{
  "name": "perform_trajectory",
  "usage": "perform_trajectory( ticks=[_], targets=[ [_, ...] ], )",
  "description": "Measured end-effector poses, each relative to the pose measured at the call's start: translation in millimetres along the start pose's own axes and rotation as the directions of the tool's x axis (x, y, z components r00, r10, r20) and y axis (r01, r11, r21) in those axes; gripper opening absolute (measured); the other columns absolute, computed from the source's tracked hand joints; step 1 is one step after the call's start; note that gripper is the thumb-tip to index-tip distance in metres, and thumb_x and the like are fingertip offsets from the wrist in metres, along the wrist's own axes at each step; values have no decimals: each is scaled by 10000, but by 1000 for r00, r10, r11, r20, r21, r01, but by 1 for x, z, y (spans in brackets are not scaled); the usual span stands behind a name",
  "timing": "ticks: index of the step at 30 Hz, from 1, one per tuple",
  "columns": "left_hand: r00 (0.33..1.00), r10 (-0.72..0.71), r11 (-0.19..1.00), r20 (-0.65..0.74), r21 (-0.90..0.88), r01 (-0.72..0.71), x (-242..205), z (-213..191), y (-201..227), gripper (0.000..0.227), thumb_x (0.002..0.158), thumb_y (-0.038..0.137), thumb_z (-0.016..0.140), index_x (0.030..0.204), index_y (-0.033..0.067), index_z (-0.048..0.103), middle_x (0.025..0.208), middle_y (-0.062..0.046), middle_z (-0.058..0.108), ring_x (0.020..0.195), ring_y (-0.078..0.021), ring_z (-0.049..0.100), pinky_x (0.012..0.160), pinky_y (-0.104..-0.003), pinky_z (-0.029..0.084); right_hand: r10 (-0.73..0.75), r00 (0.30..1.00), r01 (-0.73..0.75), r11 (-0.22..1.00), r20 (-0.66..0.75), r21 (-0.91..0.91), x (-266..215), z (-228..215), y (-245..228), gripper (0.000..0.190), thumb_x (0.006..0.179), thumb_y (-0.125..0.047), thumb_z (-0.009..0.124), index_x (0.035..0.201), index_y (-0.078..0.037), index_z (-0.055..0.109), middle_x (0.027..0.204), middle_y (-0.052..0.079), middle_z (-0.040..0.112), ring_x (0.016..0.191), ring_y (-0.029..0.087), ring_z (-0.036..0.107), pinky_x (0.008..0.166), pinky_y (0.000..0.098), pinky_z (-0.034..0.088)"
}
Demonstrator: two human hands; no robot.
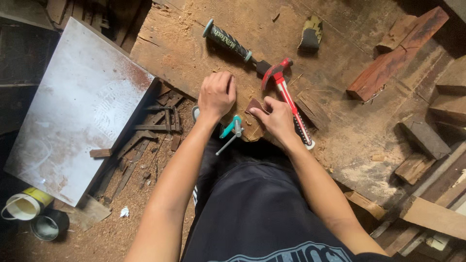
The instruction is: The person holds a chisel-like tool with a blue handle and repeatedly strikes its head with a red hammer to shape or sharpen it. They then use a sanding block to smooth the tool's surface.
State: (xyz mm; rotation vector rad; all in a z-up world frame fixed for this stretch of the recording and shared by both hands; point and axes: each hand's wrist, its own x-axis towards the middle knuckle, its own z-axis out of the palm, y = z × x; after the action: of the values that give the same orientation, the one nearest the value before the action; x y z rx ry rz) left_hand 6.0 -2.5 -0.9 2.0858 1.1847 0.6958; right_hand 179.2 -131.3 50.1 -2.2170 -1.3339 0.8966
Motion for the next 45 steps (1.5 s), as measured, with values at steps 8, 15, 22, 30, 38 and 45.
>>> perform_trajectory(
  ticks=[8, 15, 22, 30, 38, 45],
  targets=[
    [993, 69, 997, -91, -8, -70, -6, -3, 0, 95, 937, 154, 634, 964, 63, 642, 943, -112, 678, 927, -324, 635, 823, -431, 475, 88, 990, -62, 976, -113, 211, -55, 8, 39, 444, 887, -301, 839, 714, -25, 537, 617, 20, 499, 600, 112, 434, 533, 317, 398],
    [995, 55, 998, -87, 12, -54, -4, 1, -4, 81, 935, 154, 645, 948, 75, 648, 912, -110, 671, 874, -328, 626, 799, -437, 475, 0, 935, 23, 998, -353, 60, -38, 36, 24, 469, 907, -283, 844, 741, -3, 506, 612, 120, 513, 537, 194, 455, 541, 360, 415],
    [993, 65, 998, -98, -6, -65, 1, -5, -2, 87, 948, 152, 634, 964, 67, 647, 934, -108, 675, 897, -318, 631, 802, -424, 480, -13, 930, 23, 999, -367, 24, -53, 23, 18, 461, 918, -296, 824, 721, -19, 512, 594, 123, 541, 500, 237, 509, 511, 385, 429],
    [996, 50, 998, -74, -18, -52, -9, -2, -4, 99, 962, 153, 628, 986, 58, 646, 945, -121, 673, 909, -324, 633, 801, -430, 482, 0, 969, 12, 999, -245, 48, -32, 22, 23, 434, 894, -290, 860, 753, -23, 548, 605, 105, 547, 530, 195, 488, 521, 365, 420],
    [996, 43, 999, -81, -7, -43, -8, -5, -2, 101, 948, 167, 631, 960, 68, 637, 925, -127, 665, 897, -329, 635, 792, -437, 483, -2, 995, 5, 1000, -96, 27, -24, 9, 12, 490, 817, -330, 891, 718, -1, 542, 590, 114, 509, 563, 200, 435, 539, 358, 428],
    [996, 55, 998, -68, -8, -56, -9, -4, -7, 99, 953, 162, 629, 963, 64, 638, 916, -119, 667, 887, -323, 640, 793, -436, 485, -36, 996, 25, 991, -84, -130, -1, 13, -12, 493, 824, -449, 849, 787, -31, 591, 645, 177, 584, 598, 373, 552, 557, 456, 447]
  ],
)
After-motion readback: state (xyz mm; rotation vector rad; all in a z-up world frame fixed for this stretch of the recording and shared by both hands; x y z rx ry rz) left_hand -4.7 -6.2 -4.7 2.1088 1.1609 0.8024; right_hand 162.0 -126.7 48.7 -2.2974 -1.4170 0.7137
